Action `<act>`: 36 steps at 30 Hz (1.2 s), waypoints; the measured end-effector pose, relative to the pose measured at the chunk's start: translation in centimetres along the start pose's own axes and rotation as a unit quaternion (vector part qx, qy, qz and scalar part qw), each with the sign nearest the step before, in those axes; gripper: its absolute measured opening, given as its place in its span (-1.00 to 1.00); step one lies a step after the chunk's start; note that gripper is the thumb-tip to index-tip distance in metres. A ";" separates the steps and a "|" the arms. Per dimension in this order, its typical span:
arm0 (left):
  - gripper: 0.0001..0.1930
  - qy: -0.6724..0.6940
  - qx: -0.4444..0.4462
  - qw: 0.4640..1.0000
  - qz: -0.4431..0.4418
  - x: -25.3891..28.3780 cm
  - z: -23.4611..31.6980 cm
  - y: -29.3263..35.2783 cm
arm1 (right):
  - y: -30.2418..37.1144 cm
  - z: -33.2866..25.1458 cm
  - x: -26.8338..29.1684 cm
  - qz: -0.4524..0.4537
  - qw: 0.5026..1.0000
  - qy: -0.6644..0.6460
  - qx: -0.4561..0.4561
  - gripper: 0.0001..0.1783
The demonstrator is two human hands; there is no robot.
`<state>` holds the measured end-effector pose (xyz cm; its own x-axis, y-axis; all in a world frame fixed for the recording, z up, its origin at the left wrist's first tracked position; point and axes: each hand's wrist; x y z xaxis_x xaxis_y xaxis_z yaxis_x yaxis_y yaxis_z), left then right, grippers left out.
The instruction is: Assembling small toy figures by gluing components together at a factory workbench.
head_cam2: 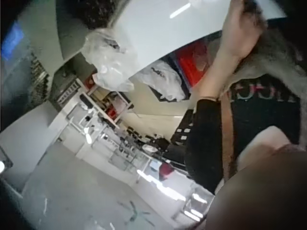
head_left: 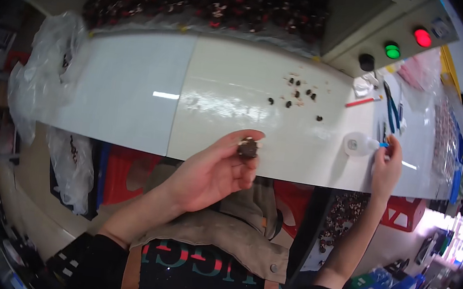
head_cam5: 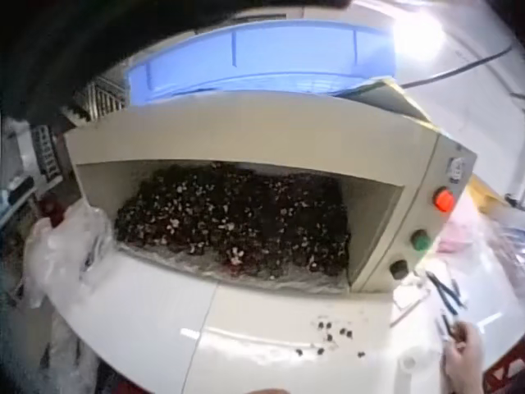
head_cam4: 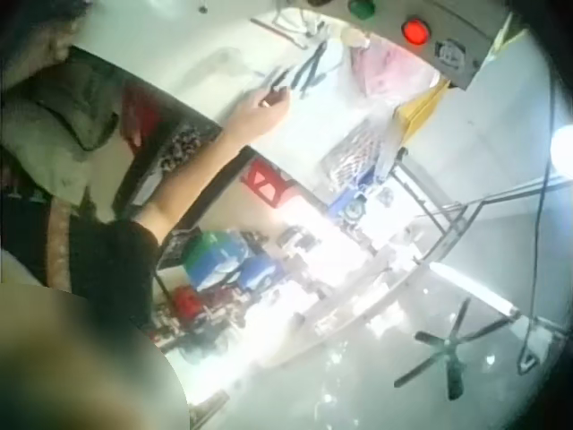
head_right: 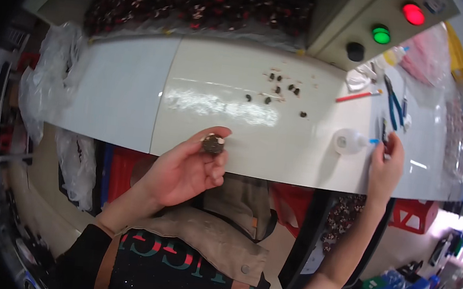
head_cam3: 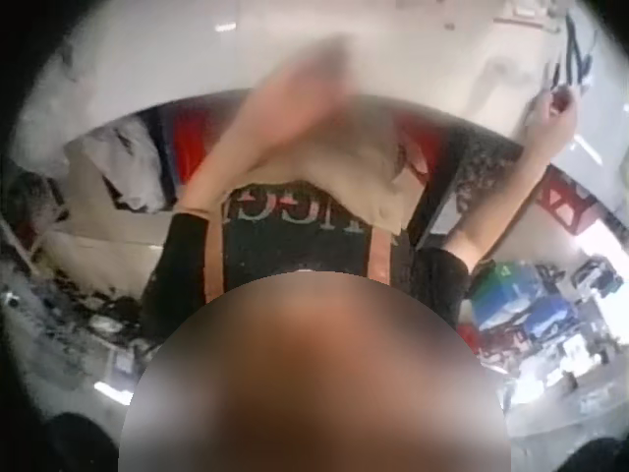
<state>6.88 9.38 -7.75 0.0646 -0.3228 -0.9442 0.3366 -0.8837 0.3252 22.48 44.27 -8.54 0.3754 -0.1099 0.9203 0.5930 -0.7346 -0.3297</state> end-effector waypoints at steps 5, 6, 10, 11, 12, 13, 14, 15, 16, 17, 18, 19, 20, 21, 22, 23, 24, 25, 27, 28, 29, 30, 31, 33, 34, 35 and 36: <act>-0.62 -0.006 0.007 1.000 -0.013 0.7 0.2 0.1 | 4.2 0.4 3.3 0.026 0.871 -0.428 -0.240 -0.53; -0.62 -0.010 0.013 1.000 -0.015 0.8 0.2 0.0 | 5.4 -0.7 4.4 0.030 0.810 -0.532 -0.244 -0.50; -0.63 -0.030 0.022 0.999 -0.018 1.0 0.0 0.0 | 8.6 -4.3 5.6 -0.092 0.725 -0.674 -0.105 -0.50; -0.63 -0.029 0.026 0.999 -0.018 0.9 -0.1 0.0 | 9.1 -6.4 5.4 -0.121 0.730 -0.671 -0.048 -0.52; -0.63 -0.039 0.015 0.999 0.002 0.6 -0.2 0.2 | 9.5 -8.1 5.2 -0.153 0.731 -0.665 0.010 -0.55; -0.64 -0.050 0.006 0.999 0.020 0.3 -0.3 0.1 | 10.1 -9.0 4.9 -0.162 0.786 -0.597 0.019 -0.59; -0.64 -0.051 0.006 0.999 0.020 0.3 -0.5 0.0 | 10.6 -9.8 4.5 -0.170 0.833 -0.525 0.028 -0.63; -0.63 -0.057 0.005 0.998 0.016 0.5 -0.4 0.1 | 10.7 -11.7 4.7 -0.198 0.856 -0.475 0.049 -0.67; -0.63 -0.063 0.003 0.998 0.013 0.7 -0.3 0.2 | 10.5 -13.4 4.9 -0.224 0.875 -0.422 0.071 -0.71; -0.63 -0.063 0.002 0.998 0.013 0.7 -0.4 0.2 | 10.3 -13.9 4.8 -0.267 0.870 -0.411 0.060 -0.73; -0.63 -0.068 -0.002 0.998 0.015 0.8 -0.5 0.1 | 10.2 -14.6 5.1 -0.321 0.845 -0.425 0.045 -0.74; -0.62 -0.072 -0.007 0.997 0.017 0.8 -0.6 0.1 | 10.0 -14.9 4.5 -0.279 0.881 -0.356 0.139 -0.75; -0.62 -0.071 -0.007 0.997 0.017 0.7 -0.7 0.1 | 9.8 -15.2 3.9 -0.232 0.903 -0.280 0.229 -0.76; -0.62 -0.079 -0.009 0.997 0.021 0.5 -0.7 0.2 | 9.5 -15.7 3.9 -0.233 0.903 -0.279 0.229 -0.76; -0.61 -0.087 -0.012 0.996 0.026 0.5 -0.8 0.2 | 9.2 -16.1 4.0 -0.228 0.901 -0.252 0.268 -0.77; -0.61 -0.085 -0.011 0.996 0.026 0.4 -0.8 0.2 | 9.1 -16.4 4.1 -0.221 0.898 -0.225 0.307 -0.78; -0.61 -0.094 -0.012 0.995 0.022 0.4 -0.8 0.2 | 9.1 -16.6 4.0 -0.222 0.898 -0.224 0.307 -0.78; -0.61 -0.102 -0.013 0.995 0.019 0.4 -0.8 0.2 | 9.2 -16.8 4.0 -0.233 0.902 -0.226 0.285 -0.80; -0.63 -0.101 -0.010 0.995 0.010 0.7 -0.7 0.3 | 9.2 -17.2 3.9 -0.245 0.905 -0.228 0.264 -0.81; -0.65 -0.101 -0.007 0.995 0.002 0.9 -0.7 0.3 | 9.1 -17.5 3.8 -0.252 0.900 -0.227 0.273 -0.83; -0.65 -0.100 -0.006 0.995 0.001 0.9 -0.8 0.2 | 9.0 -17.7 3.7 -0.258 0.897 -0.226 0.280 -0.85; -0.65 -0.101 -0.005 0.995 -0.001 0.9 -0.8 0.2 | 8.9 -17.8 3.6 -0.258 0.897 -0.225 0.279 -0.85; -0.65 -0.103 -0.004 0.995 -0.004 0.9 -0.8 0.1 | 8.8 -17.8 3.5 -0.274 0.898 -0.200 0.279 -0.87; -0.62 -0.104 -0.006 0.995 -0.003 0.9 -0.8 0.1 | 8.7 -18.0 3.4 -0.291 0.898 -0.177 0.279 -0.87; -0.60 -0.107 -0.008 0.994 -0.003 0.9 -0.8 0.1 | 8.6 -18.0 3.3 -0.295 0.898 -0.174 0.275 -0.87; -0.60 -0.106 -0.008 0.994 -0.002 0.9 -0.8 0.1 | 8.6 -18.0 3.3 -0.299 0.899 -0.171 0.271 -0.86; -0.59 -0.112 -0.007 0.994 -0.006 1.0 -0.7 0.1 | 8.6 -18.0 3.2 -0.299 0.899 -0.171 0.271 -0.86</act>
<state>7.66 9.25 -8.70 -0.1495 -0.3807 -0.9126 0.3497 -0.8836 0.3113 15.94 25.54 -4.59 0.0154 0.4759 0.8794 0.9868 -0.1489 0.0633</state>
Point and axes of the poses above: each hand's wrist, its own y-axis away from the middle knuckle, its own x-axis out of the back of the hand, z = x × y, and after that the axes turned 15 degrees about y, right-handed
